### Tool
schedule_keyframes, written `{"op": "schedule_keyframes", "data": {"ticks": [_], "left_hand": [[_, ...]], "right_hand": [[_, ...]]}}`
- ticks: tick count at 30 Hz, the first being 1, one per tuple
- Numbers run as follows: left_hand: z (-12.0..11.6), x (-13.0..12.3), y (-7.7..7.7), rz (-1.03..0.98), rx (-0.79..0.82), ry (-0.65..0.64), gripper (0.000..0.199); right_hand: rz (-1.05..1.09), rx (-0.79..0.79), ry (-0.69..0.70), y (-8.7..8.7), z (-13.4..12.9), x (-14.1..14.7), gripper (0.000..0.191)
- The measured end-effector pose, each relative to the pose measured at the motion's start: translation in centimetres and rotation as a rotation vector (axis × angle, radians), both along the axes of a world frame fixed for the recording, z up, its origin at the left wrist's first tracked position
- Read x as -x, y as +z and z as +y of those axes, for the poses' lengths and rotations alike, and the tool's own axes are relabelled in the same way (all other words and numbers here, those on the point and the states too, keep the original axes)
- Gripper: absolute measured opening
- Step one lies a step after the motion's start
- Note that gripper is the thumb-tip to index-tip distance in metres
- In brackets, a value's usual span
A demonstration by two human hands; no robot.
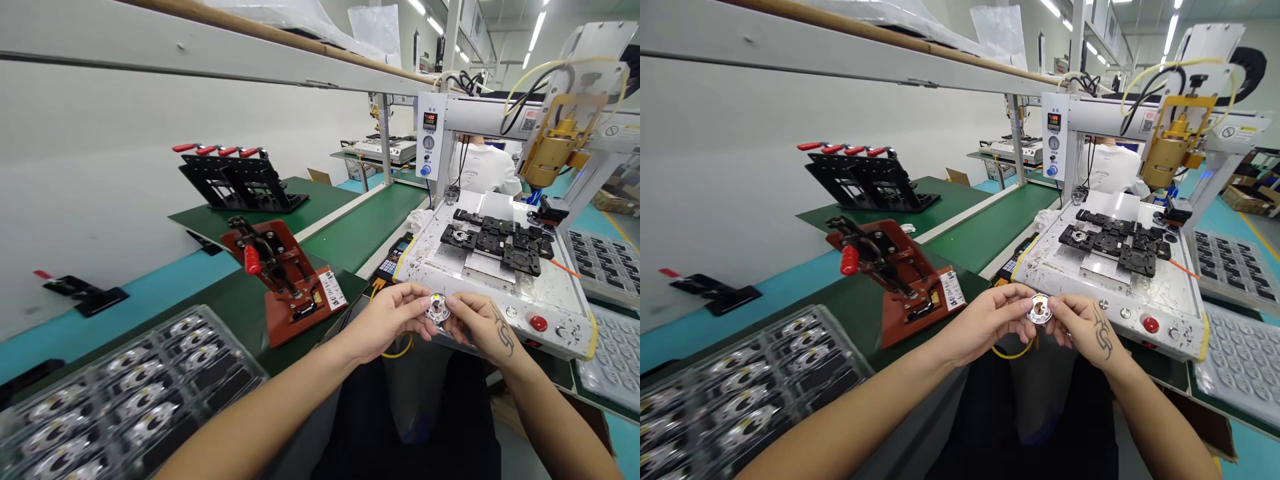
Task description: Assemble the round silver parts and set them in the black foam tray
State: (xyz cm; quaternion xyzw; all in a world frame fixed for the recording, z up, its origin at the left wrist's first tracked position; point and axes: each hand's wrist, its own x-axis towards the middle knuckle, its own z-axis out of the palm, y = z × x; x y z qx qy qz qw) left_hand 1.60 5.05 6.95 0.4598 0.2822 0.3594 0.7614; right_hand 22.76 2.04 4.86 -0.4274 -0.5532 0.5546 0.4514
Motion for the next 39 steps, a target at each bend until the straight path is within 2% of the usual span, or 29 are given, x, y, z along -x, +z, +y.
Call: {"op": "schedule_keyframes", "data": {"ticks": [7, 11, 13, 16, 18, 19, 21, 23, 29, 32, 35, 39], "left_hand": [[0.2, -0.2, -0.3, 0.034, -0.014, 0.0, 0.047], [0.3, -0.3, -0.6, 0.156, -0.153, -0.005, 0.042], [0.3, -0.3, -0.7, 0.255, -0.342, 0.05, 0.028], [0.5, 0.0, -0.8, 0.373, -0.891, 0.223, 0.006], [0.8, 0.2, -1.0, 0.377, -1.266, 0.297, 0.009], [1.0, 0.3, -1.2, 0.368, -1.402, 0.31, 0.012], [1.2, 0.4, -1.4, 0.374, -1.569, 0.318, 0.016], [1.4, 0.3, -1.6, 0.404, -1.653, 0.333, 0.018], [1.3, -0.7, -1.7, 0.466, -1.781, 0.372, 0.016], [2.3, -1.4, -1.4, 0.48, -1.754, 0.291, 0.023], [6.1, -2.5, -0.1, 0.527, -1.59, 0.143, 0.044], [14.3, -5.1, 2.7, 0.716, -1.367, 0.033, 0.059]], "right_hand": [[-0.003, 0.005, -0.007, -0.2, 0.0, -0.2, 0.051], [-0.084, -0.039, 0.008, -0.2, -0.2, -0.5, 0.053], [-0.15, -0.08, 0.017, 0.0, -0.4, -0.6, 0.051], [-0.191, -0.134, 0.002, 0.4, -0.7, -0.5, 0.044], [-0.172, -0.186, -0.03, 0.8, -0.9, -0.4, 0.044], [-0.168, -0.217, -0.047, 0.9, -1.0, -0.3, 0.044], [-0.186, -0.28, -0.078, 1.0, -1.1, -0.3, 0.044], [-0.227, -0.335, -0.097, 1.0, -1.1, -0.3, 0.043], [-0.329, -0.416, -0.132, 0.4, -1.0, -0.7, 0.037], [-0.397, -0.42, -0.18, 0.6, -0.6, -1.8, 0.035], [-0.523, -0.479, -0.33, 1.5, 0.4, -3.9, 0.033], [-0.616, -0.505, -0.487, 3.3, 1.7, -6.7, 0.034]]}}
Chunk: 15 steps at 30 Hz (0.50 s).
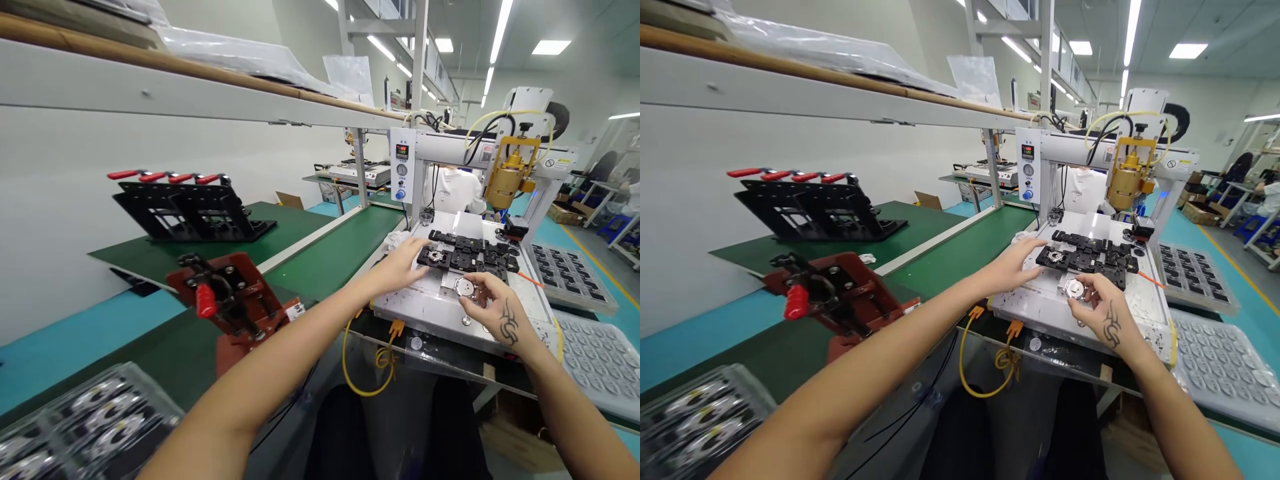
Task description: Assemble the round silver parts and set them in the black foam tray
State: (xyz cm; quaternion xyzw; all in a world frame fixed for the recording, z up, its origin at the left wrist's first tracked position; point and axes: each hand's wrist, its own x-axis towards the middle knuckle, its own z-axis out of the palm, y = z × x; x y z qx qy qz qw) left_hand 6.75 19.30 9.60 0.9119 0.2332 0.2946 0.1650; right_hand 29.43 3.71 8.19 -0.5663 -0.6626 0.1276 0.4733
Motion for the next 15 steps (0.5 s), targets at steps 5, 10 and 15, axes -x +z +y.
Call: {"op": "schedule_keyframes", "data": {"ticks": [5, 10, 15], "left_hand": [[7.7, -3.5, 2.2, 0.309, 0.227, -0.006, 0.064], [10.1, -4.8, 2.3, 0.359, 0.26, -0.084, 0.045], [9.9, -5.1, 2.6, 0.294, 0.25, -0.086, 0.041]], "right_hand": [[-0.017, -0.014, -0.07, 0.9, -0.8, -2.1, 0.039], [-0.024, 0.042, -0.119, 0.8, -1.9, -4.0, 0.045], [-0.031, 0.049, -0.101, 1.1, 2.5, -4.4, 0.049]]}}
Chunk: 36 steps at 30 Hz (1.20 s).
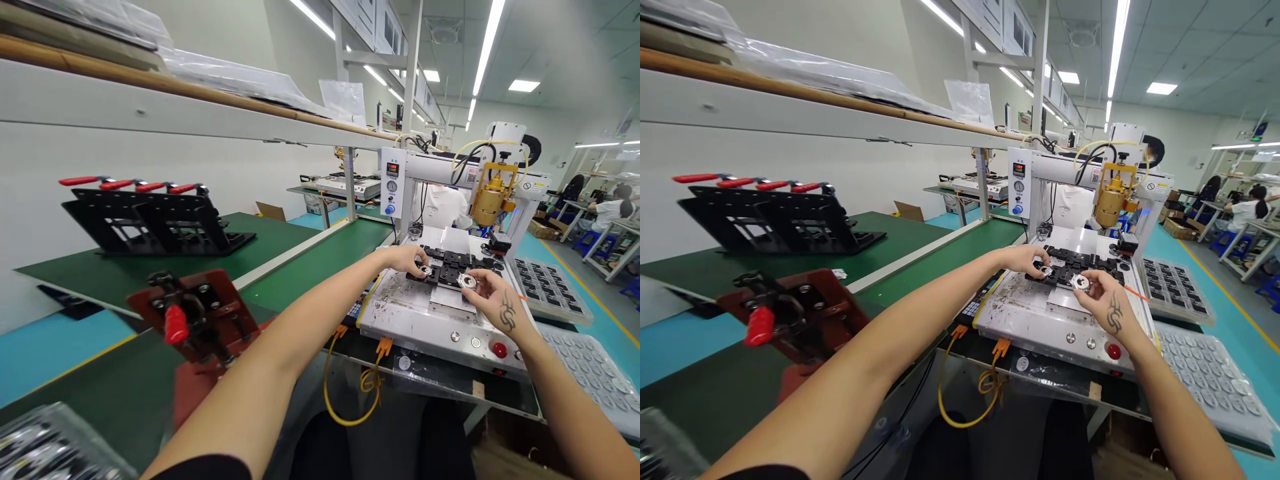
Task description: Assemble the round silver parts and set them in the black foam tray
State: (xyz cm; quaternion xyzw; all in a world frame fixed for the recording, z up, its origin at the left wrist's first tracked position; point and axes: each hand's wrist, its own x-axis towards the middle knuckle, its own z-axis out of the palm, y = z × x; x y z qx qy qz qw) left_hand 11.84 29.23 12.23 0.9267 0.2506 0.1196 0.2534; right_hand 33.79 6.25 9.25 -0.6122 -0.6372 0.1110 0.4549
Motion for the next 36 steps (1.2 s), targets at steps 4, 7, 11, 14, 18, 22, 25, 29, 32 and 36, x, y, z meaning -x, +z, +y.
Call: {"op": "schedule_keyframes", "data": {"ticks": [4, 7, 11, 14, 18, 22, 25, 29, 32, 36], "left_hand": [[-1.4, 1.2, 0.7, -0.144, -0.026, 0.062, 0.047], [-3.0, 2.9, 1.3, -0.276, -0.036, 0.105, 0.049], [-5.6, 5.6, 1.5, -0.486, -0.004, 0.092, 0.045], [-7.6, 7.6, 1.2, -0.541, -0.004, 0.062, 0.039], [-9.8, 9.9, 0.1, -0.576, 0.001, 0.065, 0.034], [-11.3, 11.6, -1.2, -0.602, 0.008, 0.092, 0.033], [-12.4, 11.9, -1.5, -0.634, 0.0, 0.11, 0.032], [-14.2, 11.2, -1.4, -0.675, 0.021, 0.11, 0.033], [-16.1, 11.2, -2.3, -0.679, 0.12, 0.153, 0.04], [-18.8, 12.4, -6.2, -0.675, 0.274, 0.229, 0.044]], "right_hand": [[-0.176, 0.049, 0.059, 0.3, 6.1, 0.7, 0.044], [-0.248, 0.109, 0.127, 0.6, 10.2, 1.5, 0.032], [-0.304, 0.214, 0.172, 0.5, 13.7, 2.3, 0.028], [-0.342, 0.256, 0.2, 0.2, 14.8, 2.4, 0.031], [-0.391, 0.251, 0.229, -0.3, 14.9, 2.2, 0.026], [-0.45, 0.188, 0.192, -0.8, 14.8, 2.1, 0.021], [-0.49, 0.141, 0.13, -1.0, 15.1, 2.6, 0.02], [-0.501, 0.052, 0.053, -0.2, 13.6, 3.0, 0.029], [-0.464, -0.074, -0.031, 0.4, 8.7, 1.5, 0.04], [-0.336, -0.375, -0.301, -1.7, -2.6, -2.4, 0.031]]}}
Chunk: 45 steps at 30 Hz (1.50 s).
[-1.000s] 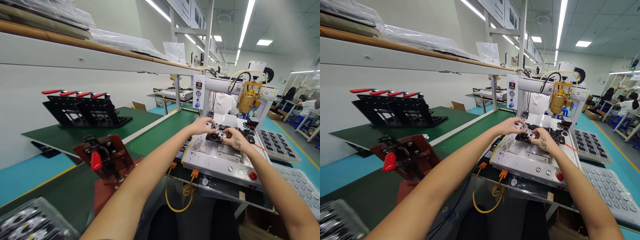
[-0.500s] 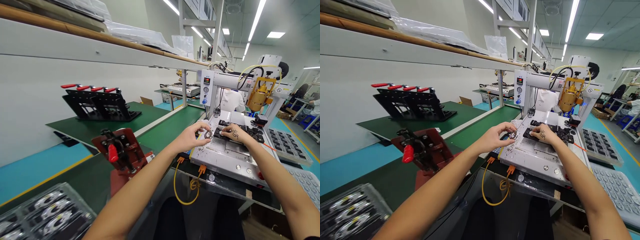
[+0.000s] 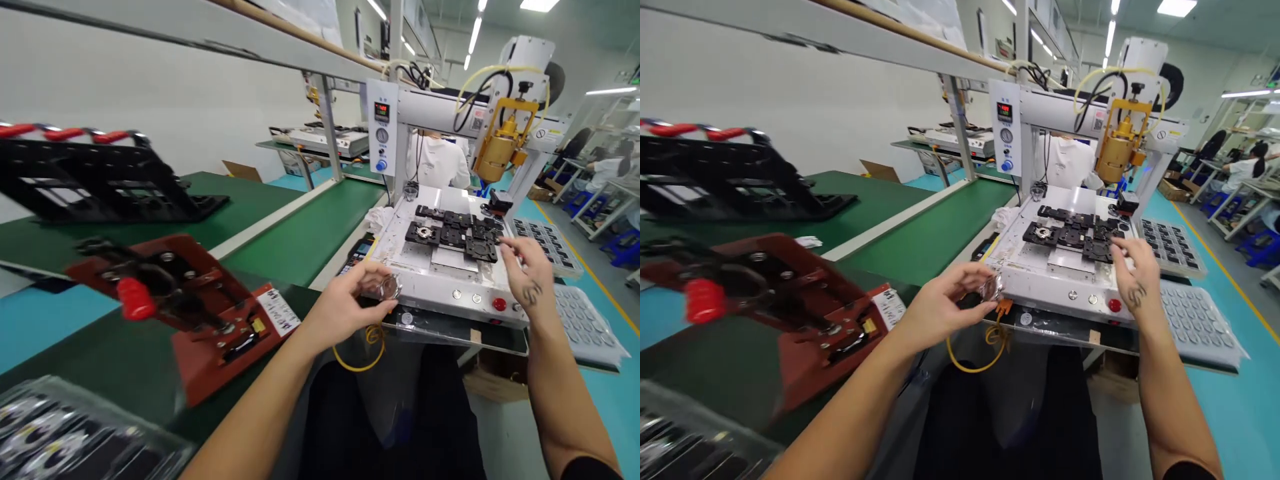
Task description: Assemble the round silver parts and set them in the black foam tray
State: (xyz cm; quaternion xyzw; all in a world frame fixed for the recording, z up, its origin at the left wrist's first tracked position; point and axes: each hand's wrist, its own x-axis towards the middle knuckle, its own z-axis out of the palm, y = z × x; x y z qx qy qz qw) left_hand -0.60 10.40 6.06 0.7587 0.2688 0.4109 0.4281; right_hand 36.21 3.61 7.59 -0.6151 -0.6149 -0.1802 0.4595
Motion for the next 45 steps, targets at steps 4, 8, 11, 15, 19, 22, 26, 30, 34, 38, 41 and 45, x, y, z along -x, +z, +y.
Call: {"op": "schedule_keyframes", "data": {"ticks": [4, 8, 11, 15, 19, 22, 26, 30, 34, 38, 41, 45], "left_hand": [[-1.9, 0.0, -5.9, 0.039, 0.155, 0.016, 0.04], [-3.9, -1.9, -10.7, 0.101, 0.262, -0.072, 0.039], [-5.3, -2.6, -12.8, 0.133, 0.262, -0.127, 0.038], [-6.1, -2.3, -13.7, 0.184, 0.203, -0.112, 0.037], [-5.6, -2.0, -14.1, 0.205, 0.164, -0.064, 0.037], [-5.3, -1.8, -14.4, 0.19, 0.172, -0.036, 0.033], [-4.4, -1.7, -15.0, 0.208, 0.236, -0.091, 0.03], [-2.9, -2.0, -15.5, 0.222, 0.327, -0.176, 0.034], [-1.9, -1.9, -15.7, 0.217, 0.412, -0.219, 0.035], [-1.4, -1.5, -15.9, 0.153, 0.482, -0.267, 0.033], [-1.3, -1.2, -16.0, 0.125, 0.534, -0.306, 0.033], [-1.4, -1.0, -16.1, 0.102, 0.572, -0.334, 0.034]], "right_hand": [[0.044, 0.014, -0.336, -5.9, -8.8, -3.3, 0.039], [0.046, -0.015, -0.447, -10.8, -10.8, -3.9, 0.049], [-0.013, -0.085, -0.336, -12.5, -10.3, -0.8, 0.03], [-0.174, 0.227, 0.321, -14.5, -8.2, 6.4, 0.017], [-0.248, 0.376, 0.444, -17.4, -4.9, 11.1, 0.043], [-0.222, 0.387, 0.368, -18.8, -3.7, 12.2, 0.046], [-0.215, 0.407, 0.338, -19.3, -3.7, 12.7, 0.043], [-0.236, 0.406, 0.287, -19.2, -2.7, 13.3, 0.033], [-0.291, 0.371, 0.3, -19.5, -1.3, 13.4, 0.028], [-0.33, 0.32, 0.388, -20.9, -1.2, 12.9, 0.032], [-0.338, 0.29, 0.452, -22.2, -1.9, 12.6, 0.034], [-0.329, 0.265, 0.487, -23.3, -2.9, 12.3, 0.034]]}}
